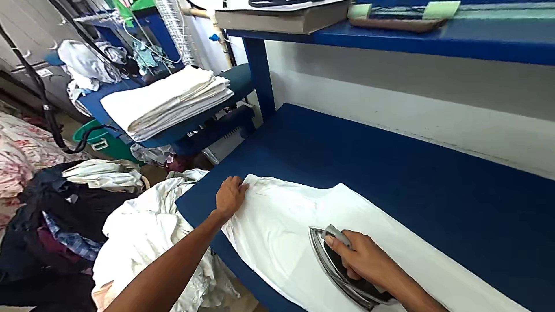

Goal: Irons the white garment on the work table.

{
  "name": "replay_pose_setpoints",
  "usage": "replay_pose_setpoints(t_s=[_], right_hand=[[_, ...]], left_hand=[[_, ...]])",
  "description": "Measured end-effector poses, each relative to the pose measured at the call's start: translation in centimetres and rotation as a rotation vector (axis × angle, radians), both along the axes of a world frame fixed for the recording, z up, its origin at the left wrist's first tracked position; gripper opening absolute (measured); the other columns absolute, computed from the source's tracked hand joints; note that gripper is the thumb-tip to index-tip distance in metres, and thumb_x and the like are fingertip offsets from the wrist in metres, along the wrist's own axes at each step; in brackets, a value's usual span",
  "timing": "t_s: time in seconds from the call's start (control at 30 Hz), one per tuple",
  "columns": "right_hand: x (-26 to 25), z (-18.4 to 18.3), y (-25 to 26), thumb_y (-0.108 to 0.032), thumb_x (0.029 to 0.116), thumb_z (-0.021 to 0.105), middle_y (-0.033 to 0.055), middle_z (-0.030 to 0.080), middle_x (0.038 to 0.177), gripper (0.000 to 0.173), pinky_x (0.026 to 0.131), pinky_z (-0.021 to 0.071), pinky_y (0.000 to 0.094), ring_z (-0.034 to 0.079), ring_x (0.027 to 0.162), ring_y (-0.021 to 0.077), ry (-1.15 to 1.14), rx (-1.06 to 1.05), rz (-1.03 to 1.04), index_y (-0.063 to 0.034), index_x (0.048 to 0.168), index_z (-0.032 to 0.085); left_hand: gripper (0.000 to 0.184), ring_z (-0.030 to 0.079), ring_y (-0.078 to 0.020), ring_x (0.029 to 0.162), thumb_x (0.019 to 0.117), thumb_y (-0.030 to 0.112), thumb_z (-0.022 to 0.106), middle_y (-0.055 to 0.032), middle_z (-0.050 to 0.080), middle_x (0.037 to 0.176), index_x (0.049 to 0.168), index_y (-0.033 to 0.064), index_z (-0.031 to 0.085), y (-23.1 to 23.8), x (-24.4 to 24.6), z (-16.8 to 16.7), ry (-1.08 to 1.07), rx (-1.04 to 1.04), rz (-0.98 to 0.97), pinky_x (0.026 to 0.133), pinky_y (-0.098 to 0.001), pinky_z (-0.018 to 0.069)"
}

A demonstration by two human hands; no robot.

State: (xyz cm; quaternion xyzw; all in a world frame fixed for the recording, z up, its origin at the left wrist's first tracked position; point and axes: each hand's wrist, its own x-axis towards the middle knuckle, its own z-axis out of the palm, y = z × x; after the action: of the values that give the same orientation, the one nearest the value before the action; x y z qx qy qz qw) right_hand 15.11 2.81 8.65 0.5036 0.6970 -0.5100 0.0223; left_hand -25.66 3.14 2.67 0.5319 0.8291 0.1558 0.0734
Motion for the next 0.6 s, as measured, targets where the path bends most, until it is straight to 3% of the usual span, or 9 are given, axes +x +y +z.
replay_pose_setpoints(t_s=[0.13,0.3,0.4,0.47,0.53,0.6], right_hand=[[-7.6,0.7,2.2,-0.071,0.0993,0.041,0.0086,0.061,0.078,0.064,0.065,0.0553,0.0459,0.064,0.066,0.0242,-0.065,0.073,0.112,-0.0097,0.102,0.061],[-17.1,1.4,4.4,-0.069,0.0999,0.043,0.0114,0.064,0.08,0.064,0.067,0.054,0.051,0.067,0.075,0.0287,-0.095,0.214,0.169,-0.0095,0.095,0.064],[-20.9,1.1,4.6,-0.067,0.1007,0.044,0.013,0.064,0.078,0.062,0.062,0.0534,0.0539,0.068,0.076,0.032,-0.043,0.285,0.18,-0.0084,0.091,0.065],[-21.2,1.1,4.4,-0.066,0.1012,0.044,0.0128,0.064,0.079,0.062,0.062,0.0536,0.0535,0.068,0.076,0.0315,-0.021,0.268,0.196,-0.0086,0.093,0.064],[-19.2,1.8,5.0,-0.065,0.1019,0.042,0.0143,0.067,0.087,0.063,0.072,0.0552,0.0543,0.069,0.084,0.0318,-0.038,0.2,0.214,-0.007,0.101,0.065],[-14.5,1.8,4.6,-0.066,0.1012,0.042,0.0156,0.067,0.094,0.065,0.08,0.0542,0.0551,0.068,0.092,0.0324,-0.087,0.153,0.216,-0.0057,0.106,0.066]], left_hand=[[0.041,0.07,-0.0433,0.092,0.1094,0.04,0.044,-0.0225,0.069,0.096,0.125,0.0043,0.057,0.0,-0.9,-0.2,-0.117,-0.124,0.029,0.078,-0.0632,0.0543],[0.037,0.07,-0.0405,0.088,0.1103,0.036,0.043,-0.0196,0.069,0.092,0.119,0.0049,0.061,-0.1,-1.7,-0.3,-0.181,-0.135,-0.009,0.076,-0.062,0.0538],[0.035,0.069,-0.0423,0.086,0.1098,0.033,0.046,-0.0209,0.068,0.089,0.115,0.0036,0.063,0.1,-2.5,-0.8,-0.209,-0.157,-0.08,0.074,-0.0643,0.0521],[0.031,0.068,-0.0413,0.085,0.1086,0.03,0.05,-0.0206,0.067,0.089,0.11,0.0023,0.065,0.1,-3.4,-1.2,-0.24,-0.153,-0.119,0.075,-0.0644,0.052],[0.029,0.066,-0.035,0.088,0.1075,0.027,0.053,-0.0179,0.067,0.093,0.107,0.0012,0.066,1.4,-4.5,-0.9,-0.317,-0.14,-0.15,0.081,-0.0592,0.0526],[0.026,0.067,-0.031,0.09,0.1068,0.025,0.054,-0.0167,0.067,0.098,0.113,0.0012,0.063,1.8,-4.6,-0.5,-0.38,-0.108,-0.116,0.083,-0.0556,0.0538]])
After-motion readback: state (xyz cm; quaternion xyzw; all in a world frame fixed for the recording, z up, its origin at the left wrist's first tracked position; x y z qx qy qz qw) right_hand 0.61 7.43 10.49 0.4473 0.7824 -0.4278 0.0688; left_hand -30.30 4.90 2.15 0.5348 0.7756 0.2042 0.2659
